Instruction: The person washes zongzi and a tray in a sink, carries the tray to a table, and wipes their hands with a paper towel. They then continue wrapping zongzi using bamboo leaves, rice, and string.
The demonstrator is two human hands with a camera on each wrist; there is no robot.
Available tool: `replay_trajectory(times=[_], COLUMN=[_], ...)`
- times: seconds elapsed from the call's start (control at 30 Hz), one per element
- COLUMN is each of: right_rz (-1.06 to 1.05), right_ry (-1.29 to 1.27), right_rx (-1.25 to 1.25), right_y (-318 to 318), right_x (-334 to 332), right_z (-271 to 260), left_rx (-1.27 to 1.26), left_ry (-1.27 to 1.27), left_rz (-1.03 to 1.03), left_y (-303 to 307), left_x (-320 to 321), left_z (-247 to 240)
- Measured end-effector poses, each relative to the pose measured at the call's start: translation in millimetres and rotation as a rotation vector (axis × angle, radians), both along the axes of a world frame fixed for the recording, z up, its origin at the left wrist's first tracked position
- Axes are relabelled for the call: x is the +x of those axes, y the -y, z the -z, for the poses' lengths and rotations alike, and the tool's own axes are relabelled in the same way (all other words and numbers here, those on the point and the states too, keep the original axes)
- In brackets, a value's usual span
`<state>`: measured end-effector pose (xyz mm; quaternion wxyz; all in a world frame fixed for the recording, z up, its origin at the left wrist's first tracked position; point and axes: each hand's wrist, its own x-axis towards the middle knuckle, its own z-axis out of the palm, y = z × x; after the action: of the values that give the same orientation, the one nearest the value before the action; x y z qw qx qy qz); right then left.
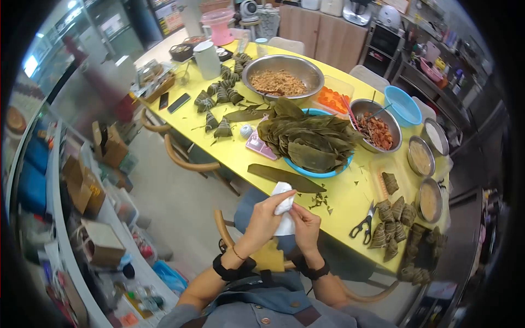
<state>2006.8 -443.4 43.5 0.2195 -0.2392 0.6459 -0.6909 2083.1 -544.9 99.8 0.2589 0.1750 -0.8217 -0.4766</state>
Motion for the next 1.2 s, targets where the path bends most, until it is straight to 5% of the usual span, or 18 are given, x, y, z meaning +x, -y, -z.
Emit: replay_trajectory(times=[0.07,0.13,0.17,0.23,0.33,0.4,0.6,0.87,1.03,1.2], right_rz=[0.154,0.241,0.318,0.411,0.427,0.230,-0.141,-0.060,0.018,0.017], right_ry=[-0.215,-0.136,-0.172,-0.160,-0.497,-0.615,-0.758,-1.051,-0.813,-0.504], right_rx=[0.110,-0.037,-0.040,0.049,0.140,0.287,0.315,0.702,0.760,0.397], right_y=[26,57,70,88,118,136,168,221,303,440], right_x=[11,29,37,65,97,120,128,121,92,93], right_z=[-7,-11,-9,-23,-38,-45,-6,17,27,3], left_rx=[-0.022,0.038,-0.263,0.228,1.122,1.705,1.744,1.794,1.996,1.807], left_ry=[-0.084,-0.042,-0.025,-0.109,-0.173,-0.157,-0.108,-0.061,0.051,-0.048], left_rz=[0.086,0.138,0.116,0.150,0.285,0.366,0.190,0.292,0.296,0.301], left_y=[24,42,59,86,114,122,176,241,331,467], left_x=[6,26,35,59,73,75,89,88,69,89], left_z=[1,-18,-9,2,20,25,53,79,90,83])
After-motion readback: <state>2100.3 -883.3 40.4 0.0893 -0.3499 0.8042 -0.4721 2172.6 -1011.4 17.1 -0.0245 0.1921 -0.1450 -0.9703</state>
